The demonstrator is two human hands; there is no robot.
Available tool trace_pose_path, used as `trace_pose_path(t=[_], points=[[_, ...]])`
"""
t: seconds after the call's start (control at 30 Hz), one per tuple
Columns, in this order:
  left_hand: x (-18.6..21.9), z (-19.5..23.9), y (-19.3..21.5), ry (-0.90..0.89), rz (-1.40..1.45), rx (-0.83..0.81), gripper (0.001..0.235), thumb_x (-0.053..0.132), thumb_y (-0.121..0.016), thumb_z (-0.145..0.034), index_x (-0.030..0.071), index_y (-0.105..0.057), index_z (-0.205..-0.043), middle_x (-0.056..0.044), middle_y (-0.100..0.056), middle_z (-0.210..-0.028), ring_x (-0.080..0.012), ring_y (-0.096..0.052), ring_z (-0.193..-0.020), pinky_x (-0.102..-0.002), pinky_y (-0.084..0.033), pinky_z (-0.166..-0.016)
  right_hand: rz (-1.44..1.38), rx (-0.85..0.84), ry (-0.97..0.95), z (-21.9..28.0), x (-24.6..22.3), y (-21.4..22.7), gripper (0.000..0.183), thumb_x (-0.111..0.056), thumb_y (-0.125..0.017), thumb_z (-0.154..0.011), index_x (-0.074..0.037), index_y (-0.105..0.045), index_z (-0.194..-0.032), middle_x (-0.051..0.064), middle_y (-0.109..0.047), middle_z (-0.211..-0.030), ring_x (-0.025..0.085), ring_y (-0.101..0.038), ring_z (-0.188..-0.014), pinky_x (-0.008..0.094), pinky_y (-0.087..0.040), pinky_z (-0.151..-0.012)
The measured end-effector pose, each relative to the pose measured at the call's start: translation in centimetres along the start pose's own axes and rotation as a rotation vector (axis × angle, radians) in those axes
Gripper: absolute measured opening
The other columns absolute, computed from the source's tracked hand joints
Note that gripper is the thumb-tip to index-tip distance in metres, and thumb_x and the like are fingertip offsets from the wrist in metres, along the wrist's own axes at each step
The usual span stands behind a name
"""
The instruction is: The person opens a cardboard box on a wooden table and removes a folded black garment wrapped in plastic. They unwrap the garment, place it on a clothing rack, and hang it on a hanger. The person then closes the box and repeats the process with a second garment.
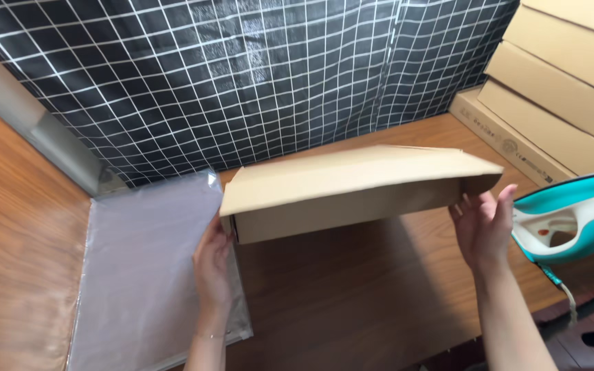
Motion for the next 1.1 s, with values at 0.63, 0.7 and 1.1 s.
trace_pose_path(t=[0.63,0.7,1.1], points=[[11.9,-1.7,-5.1,-0.508,-0.382,0.145,0.041,0.009,-0.068,-0.099,0.002,-0.069,-0.140,-0.010,-0.074,-0.139,-0.0171,-0.071,-0.130,-0.029,-0.057,-0.113,0.708,0.135,0.436,-2.3,-9.0,-9.9,0.038,-0.024,-0.064,-0.112,-0.003,-0.070,-0.142,0.002,-0.073,-0.128,0.003,-0.064,-0.113,0.021,-0.056,-0.096],[12.4,-1.9,-5.5,-0.541,-0.474,0.155,0.042,0.011,-0.071,-0.098,0.004,-0.071,-0.139,-0.010,-0.077,-0.132,-0.0173,-0.076,-0.121,-0.028,-0.060,-0.107,0.743,0.132,0.412,-2.5,-9.0,-10.3,0.037,-0.022,-0.064,-0.110,-0.006,-0.071,-0.142,0.005,-0.075,-0.127,0.005,-0.067,-0.114,0.020,-0.056,-0.096],[11.9,-8.6,-7.4,-0.520,-0.178,-0.200,0.069,0.025,-0.058,-0.106,0.003,-0.032,-0.165,-0.024,-0.040,-0.161,-0.0357,-0.039,-0.153,-0.056,-0.032,-0.126,0.352,-0.082,0.371,-8.3,-5.3,-9.5,0.054,-0.023,-0.068,-0.106,-0.007,-0.045,-0.152,0.017,-0.056,-0.141,0.027,-0.058,-0.128,0.050,-0.052,-0.109]])
Point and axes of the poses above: each hand's wrist, its own z-axis away from the middle knuckle, its own y-axis out of the back of the hand, x = y × z, the point moved 8 cm from there along -z, towards the middle knuckle
